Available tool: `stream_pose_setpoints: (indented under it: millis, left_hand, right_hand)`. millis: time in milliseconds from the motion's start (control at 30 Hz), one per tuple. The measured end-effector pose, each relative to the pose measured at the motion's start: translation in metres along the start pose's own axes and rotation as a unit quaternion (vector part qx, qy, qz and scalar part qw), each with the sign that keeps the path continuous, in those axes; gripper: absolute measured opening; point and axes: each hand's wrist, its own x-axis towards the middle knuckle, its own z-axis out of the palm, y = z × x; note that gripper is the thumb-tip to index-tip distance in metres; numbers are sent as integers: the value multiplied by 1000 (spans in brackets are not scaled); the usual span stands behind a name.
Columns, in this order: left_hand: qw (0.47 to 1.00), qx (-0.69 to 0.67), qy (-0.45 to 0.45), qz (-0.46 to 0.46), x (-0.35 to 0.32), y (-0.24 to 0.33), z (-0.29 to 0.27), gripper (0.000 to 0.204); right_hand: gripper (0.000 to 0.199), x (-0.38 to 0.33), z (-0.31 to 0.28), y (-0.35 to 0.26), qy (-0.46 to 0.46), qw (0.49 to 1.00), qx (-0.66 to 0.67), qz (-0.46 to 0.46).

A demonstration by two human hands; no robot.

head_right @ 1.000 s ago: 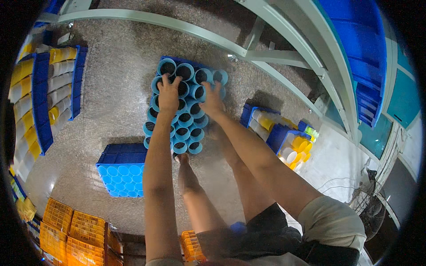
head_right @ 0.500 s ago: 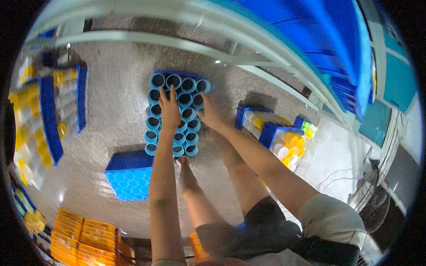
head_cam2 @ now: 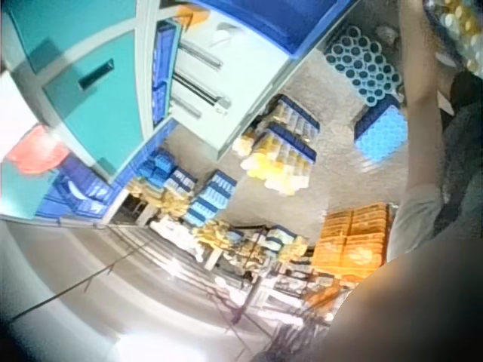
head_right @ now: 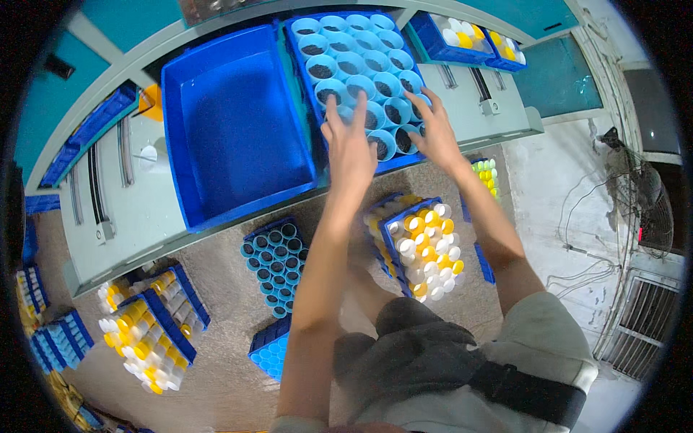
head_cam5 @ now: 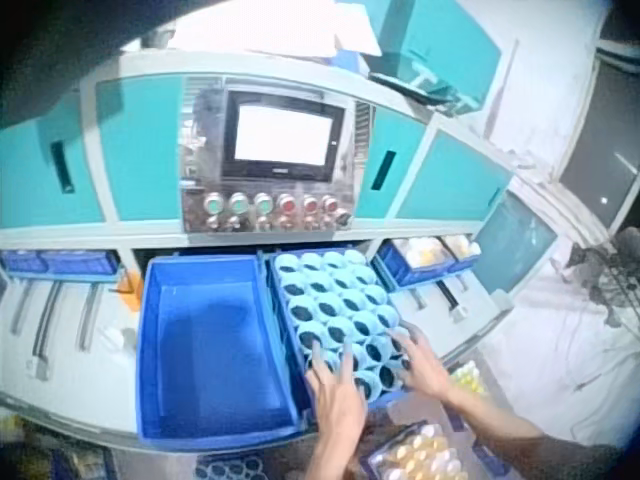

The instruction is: The person organizes white and blue plastic tubes into blue trays, using a green tool to adjust them. They move between a table and a machine, placing filled trays onto the machine and retrieving empty ones. The person also handles a digital scale and a white cup.

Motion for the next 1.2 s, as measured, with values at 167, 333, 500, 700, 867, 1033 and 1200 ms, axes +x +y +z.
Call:
stream_pose_setpoints:
  millis: [167,333,500,700,867,1033,1200]
  left_hand:
    - [947,65,-191,-252,58,-1,61,71]
    - [958,72,-85,-265,54,-8,87,30]
    - [990,40,62,-119,24,27,48,29]
    - [994,8,100,-42,-86,107,-40,32]
    - [988,16,33,-150,-244,70,-88,40]
    - [938,73,-62,-334,-405,-75,-98,63]
    - [896,131,-106,-412,-524,-248,-91,66]
  right_hand:
    - [93,53,27,51,-182,983,-10,-9]
    - [91,56,46,72,-129,991,-30,11]
    - [80,22,-10,25,-27,997,-44,-53]
    - [86,-111,-83,-81,74,991,-108,-13]
    - [88,-253,-24,-138,-46,997,-62,23]
    - [88,-356,162,-159,-272,960,11,62]
    - [83,-424,363,-172,-395,905,76,138]
